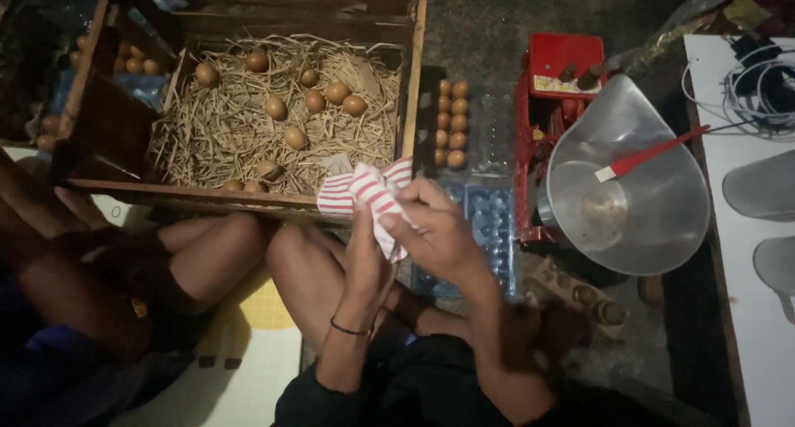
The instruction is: Applying a protective or decorative coating to eggs using a brush before placing them in a storage tray.
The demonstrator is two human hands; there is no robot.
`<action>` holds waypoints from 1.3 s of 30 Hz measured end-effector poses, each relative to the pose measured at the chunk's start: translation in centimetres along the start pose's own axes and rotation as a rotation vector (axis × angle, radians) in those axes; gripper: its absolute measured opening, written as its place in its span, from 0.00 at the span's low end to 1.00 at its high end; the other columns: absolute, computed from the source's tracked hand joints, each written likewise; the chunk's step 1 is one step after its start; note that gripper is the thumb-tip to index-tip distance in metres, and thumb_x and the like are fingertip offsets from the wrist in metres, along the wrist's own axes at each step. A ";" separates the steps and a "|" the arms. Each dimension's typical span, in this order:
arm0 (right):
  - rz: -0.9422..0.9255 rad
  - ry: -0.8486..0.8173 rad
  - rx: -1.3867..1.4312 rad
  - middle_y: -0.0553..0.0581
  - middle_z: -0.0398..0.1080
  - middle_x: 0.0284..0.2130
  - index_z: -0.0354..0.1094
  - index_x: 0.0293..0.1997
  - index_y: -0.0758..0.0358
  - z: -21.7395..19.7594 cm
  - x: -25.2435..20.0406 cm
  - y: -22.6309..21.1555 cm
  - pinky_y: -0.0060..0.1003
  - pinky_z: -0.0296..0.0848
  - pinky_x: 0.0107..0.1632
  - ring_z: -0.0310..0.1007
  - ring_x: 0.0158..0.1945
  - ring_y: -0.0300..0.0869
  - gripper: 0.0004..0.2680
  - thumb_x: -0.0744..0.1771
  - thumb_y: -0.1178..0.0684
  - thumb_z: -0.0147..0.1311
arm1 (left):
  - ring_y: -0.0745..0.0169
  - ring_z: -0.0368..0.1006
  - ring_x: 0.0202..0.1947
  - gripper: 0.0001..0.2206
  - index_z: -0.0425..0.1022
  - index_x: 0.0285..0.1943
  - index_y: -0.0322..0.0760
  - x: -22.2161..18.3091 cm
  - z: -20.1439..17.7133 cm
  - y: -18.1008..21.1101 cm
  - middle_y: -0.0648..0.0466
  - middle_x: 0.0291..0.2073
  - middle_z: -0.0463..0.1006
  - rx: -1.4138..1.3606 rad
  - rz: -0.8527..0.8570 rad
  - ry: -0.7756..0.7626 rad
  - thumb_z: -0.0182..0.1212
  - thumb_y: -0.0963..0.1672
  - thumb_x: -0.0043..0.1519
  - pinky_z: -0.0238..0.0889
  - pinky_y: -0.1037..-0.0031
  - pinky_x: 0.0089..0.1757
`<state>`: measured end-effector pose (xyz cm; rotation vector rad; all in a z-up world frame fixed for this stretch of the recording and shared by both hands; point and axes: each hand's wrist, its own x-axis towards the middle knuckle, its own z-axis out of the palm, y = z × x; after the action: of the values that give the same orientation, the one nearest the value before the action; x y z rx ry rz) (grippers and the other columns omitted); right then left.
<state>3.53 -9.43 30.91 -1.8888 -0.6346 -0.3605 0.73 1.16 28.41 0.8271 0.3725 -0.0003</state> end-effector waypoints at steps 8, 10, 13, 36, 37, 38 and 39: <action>0.124 0.058 0.087 0.54 0.64 0.26 0.72 0.24 0.61 -0.8 0.0 1.8 0.35 0.66 0.34 0.64 0.27 0.44 0.14 0.70 0.50 0.55 | 0.47 0.66 0.66 0.34 0.62 0.74 0.35 -0.1 -0.1 -0.6 0.41 0.70 0.66 -0.001 -0.220 0.219 0.48 0.59 0.65 0.58 0.53 0.65; 0.182 0.040 0.138 0.54 0.65 0.22 0.73 0.24 0.60 -1.3 0.0 1.4 0.36 0.67 0.34 0.66 0.26 0.44 0.14 0.71 0.49 0.54 | 0.48 0.73 0.61 0.33 0.68 0.71 0.35 0.5 0.1 -0.7 0.42 0.65 0.73 -0.061 -0.228 0.266 0.50 0.59 0.64 0.64 0.53 0.62; 0.234 0.058 0.203 0.55 0.68 0.23 0.76 0.34 0.61 -1.5 0.0 0.9 0.36 0.68 0.36 0.66 0.29 0.38 0.07 0.69 0.51 0.59 | 0.49 0.79 0.49 0.29 0.75 0.64 0.36 0.8 0.3 -0.3 0.41 0.55 0.80 -0.174 -0.190 0.269 0.49 0.59 0.66 0.73 0.55 0.52; 0.062 0.238 -0.023 0.61 0.69 0.13 0.76 0.27 0.62 -0.1 -1.1 -0.7 0.38 0.67 0.21 0.71 0.16 0.52 0.06 0.62 0.54 0.70 | 0.53 0.55 0.72 0.28 0.65 0.72 0.29 -2.5 1.6 1.1 0.42 0.71 0.64 0.308 0.198 0.076 0.39 0.54 0.72 0.35 0.55 0.71; 0.064 0.239 -0.024 0.61 0.69 0.13 0.76 0.27 0.62 0.1 -0.8 -1.3 0.38 0.67 0.21 0.71 0.16 0.52 0.06 0.62 0.54 0.70 | 0.53 0.55 0.72 0.28 0.65 0.72 0.29 -1.6 -0.3 -0.6 0.42 0.71 0.64 0.309 0.197 0.076 0.39 0.54 0.72 0.35 0.55 0.71; 0.014 0.264 -0.033 0.59 0.71 0.15 0.77 0.30 0.60 0.4 -0.5 -2.0 0.39 0.70 0.24 0.72 0.18 0.51 0.05 0.62 0.54 0.70 | 0.51 0.55 0.71 0.25 0.65 0.70 0.27 -0.8 -2.3 -2.4 0.39 0.70 0.64 0.400 0.241 0.049 0.40 0.51 0.73 0.35 0.57 0.71; -0.036 0.290 -0.042 0.56 0.72 0.17 0.79 0.32 0.57 0.7 -0.2 -2.7 0.41 0.73 0.27 0.73 0.20 0.51 0.04 0.62 0.54 0.70 | 0.50 0.55 0.71 0.21 0.65 0.69 0.26 0.0 -4.3 -4.1 0.36 0.68 0.64 0.491 0.286 0.022 0.41 0.48 0.74 0.36 0.58 0.71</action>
<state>1.75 -8.01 32.56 -1.8209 -0.4688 -0.6612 -1.30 1.47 22.82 1.3618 0.2744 0.1902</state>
